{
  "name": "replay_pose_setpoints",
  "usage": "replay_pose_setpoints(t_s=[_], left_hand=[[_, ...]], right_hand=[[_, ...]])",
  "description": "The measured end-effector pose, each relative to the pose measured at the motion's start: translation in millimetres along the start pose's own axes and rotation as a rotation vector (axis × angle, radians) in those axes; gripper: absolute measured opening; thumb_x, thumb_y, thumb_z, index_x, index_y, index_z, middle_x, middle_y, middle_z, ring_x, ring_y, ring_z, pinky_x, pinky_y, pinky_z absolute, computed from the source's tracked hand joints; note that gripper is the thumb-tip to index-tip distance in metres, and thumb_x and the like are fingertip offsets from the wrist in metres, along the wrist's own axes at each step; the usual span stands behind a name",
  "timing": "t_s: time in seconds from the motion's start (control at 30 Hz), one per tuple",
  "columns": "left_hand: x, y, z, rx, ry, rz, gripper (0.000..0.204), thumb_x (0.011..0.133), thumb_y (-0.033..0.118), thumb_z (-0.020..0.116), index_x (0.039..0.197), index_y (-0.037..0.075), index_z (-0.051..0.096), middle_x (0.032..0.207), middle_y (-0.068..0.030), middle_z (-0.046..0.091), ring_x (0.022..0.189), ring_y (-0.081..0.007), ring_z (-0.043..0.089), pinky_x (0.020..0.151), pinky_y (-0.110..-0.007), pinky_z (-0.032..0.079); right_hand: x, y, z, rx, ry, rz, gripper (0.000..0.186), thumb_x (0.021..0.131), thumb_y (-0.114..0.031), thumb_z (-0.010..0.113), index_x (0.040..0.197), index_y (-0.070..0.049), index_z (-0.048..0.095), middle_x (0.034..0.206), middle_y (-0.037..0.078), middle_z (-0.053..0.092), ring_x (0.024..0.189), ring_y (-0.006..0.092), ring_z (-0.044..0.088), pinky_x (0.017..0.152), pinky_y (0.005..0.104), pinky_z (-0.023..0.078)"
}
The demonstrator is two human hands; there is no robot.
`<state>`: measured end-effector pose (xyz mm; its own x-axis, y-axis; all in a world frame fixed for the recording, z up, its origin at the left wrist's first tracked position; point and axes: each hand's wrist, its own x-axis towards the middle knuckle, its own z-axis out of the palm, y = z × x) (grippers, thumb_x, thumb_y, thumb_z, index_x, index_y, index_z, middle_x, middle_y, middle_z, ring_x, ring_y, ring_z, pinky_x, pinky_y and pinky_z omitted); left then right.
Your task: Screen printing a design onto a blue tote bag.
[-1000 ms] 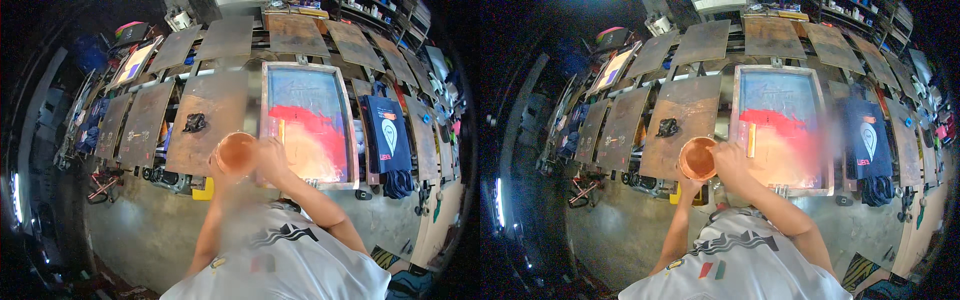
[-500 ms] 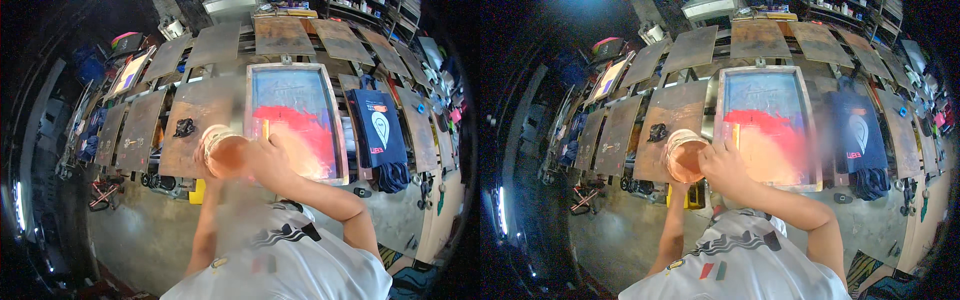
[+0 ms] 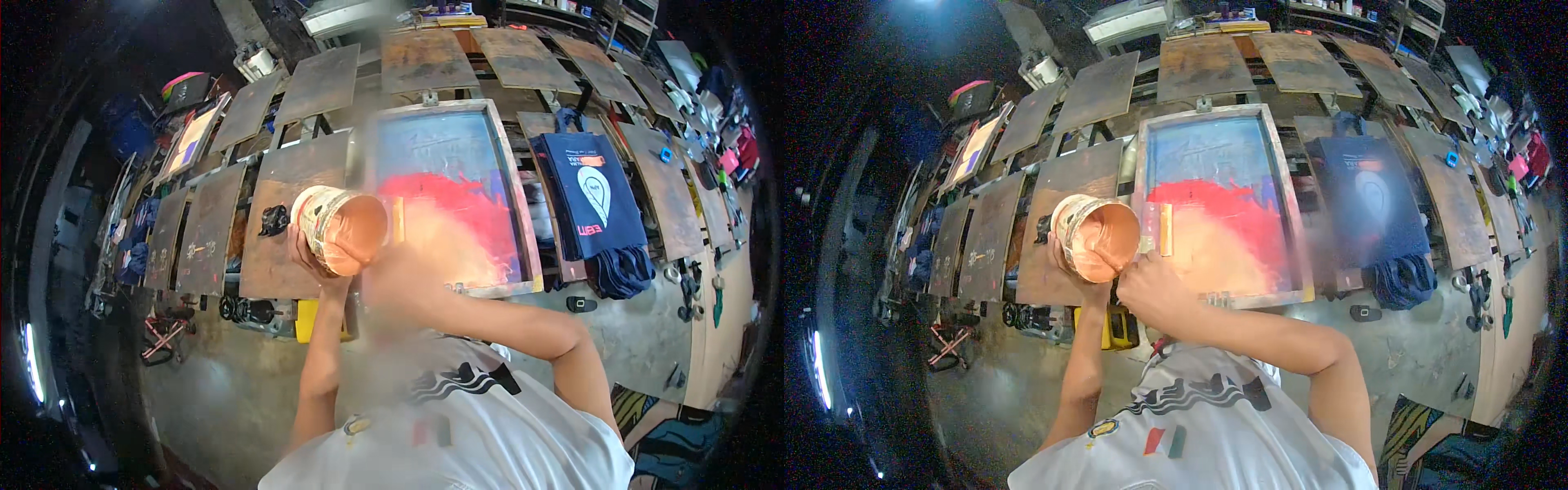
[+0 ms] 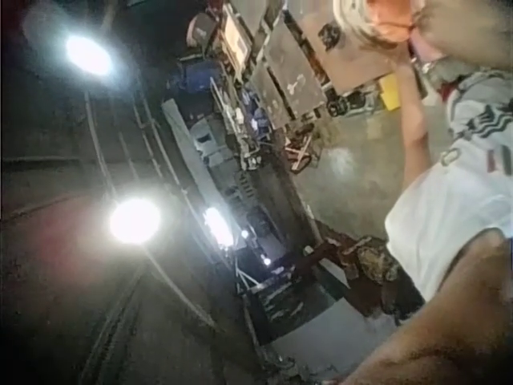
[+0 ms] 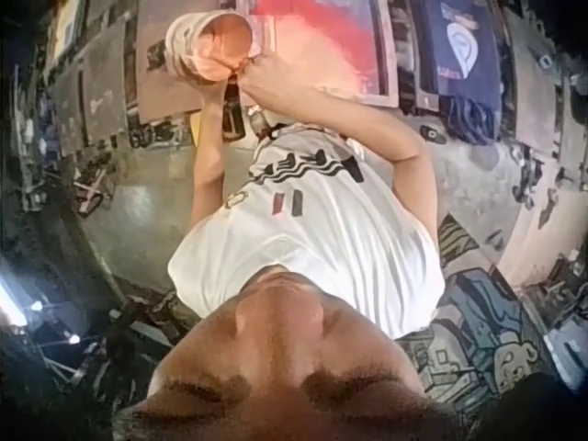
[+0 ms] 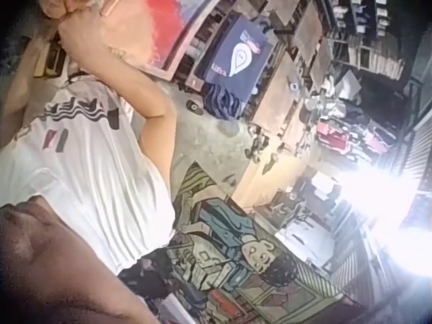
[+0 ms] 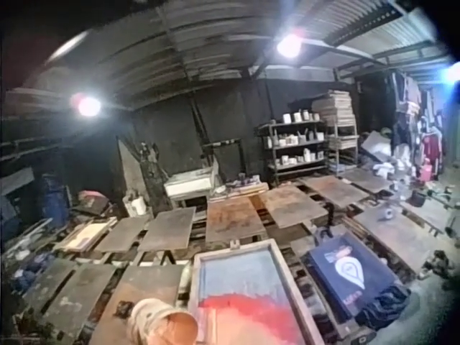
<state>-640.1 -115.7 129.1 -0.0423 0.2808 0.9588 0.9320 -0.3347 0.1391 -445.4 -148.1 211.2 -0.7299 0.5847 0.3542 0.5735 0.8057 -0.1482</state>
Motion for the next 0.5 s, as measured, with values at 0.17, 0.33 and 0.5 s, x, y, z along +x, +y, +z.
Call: replay_pose_setpoints(t_s=[0.17, 0.33, 0.5], left_hand=[[-11.9, -5.6, 6.2, -0.061, 0.031, -0.077, 0.103, 0.069, 0.046, 0.085, 0.144, 0.002, 0.030, 0.143, -0.0223, 0.035, 0.134, -0.0411, 0.038, 0.110, -0.056, 0.039], [21.1, 8.9, 5.9, 0.021, 0.112, 0.279, 0.099, 0.077, 0.053, 0.078, 0.145, 0.000, 0.030, 0.145, -0.0216, 0.034, 0.135, -0.0399, 0.038, 0.111, -0.055, 0.038], [-36.6, -34.7, 3.6, 0.045, 0.053, -0.065, 0.093, 0.088, 0.068, 0.054, 0.143, -0.005, 0.033, 0.145, -0.0218, 0.035, 0.136, -0.0380, 0.037, 0.114, -0.054, 0.034]], right_hand=[[1.5, -2.1, 6.8, 0.118, 0.009, 0.000, 0.008, 0.072, -0.010, 0.065, 0.073, -0.004, 0.070, 0.074, 0.014, 0.069, 0.075, 0.0284, 0.068, 0.067, 0.0402, 0.052], [11.7, -4.5, -4.7, 0.267, -0.084, -0.003, 0.010, 0.073, -0.007, 0.063, 0.074, 0.001, 0.069, 0.075, 0.020, 0.069, 0.075, 0.0355, 0.070, 0.065, 0.0458, 0.055], [28.9, -21.4, -0.1, 0.686, -0.134, 0.235, 0.018, 0.081, -0.008, 0.060, 0.076, 0.008, 0.067, 0.076, 0.028, 0.065, 0.075, 0.0437, 0.067, 0.067, 0.0500, 0.054]])
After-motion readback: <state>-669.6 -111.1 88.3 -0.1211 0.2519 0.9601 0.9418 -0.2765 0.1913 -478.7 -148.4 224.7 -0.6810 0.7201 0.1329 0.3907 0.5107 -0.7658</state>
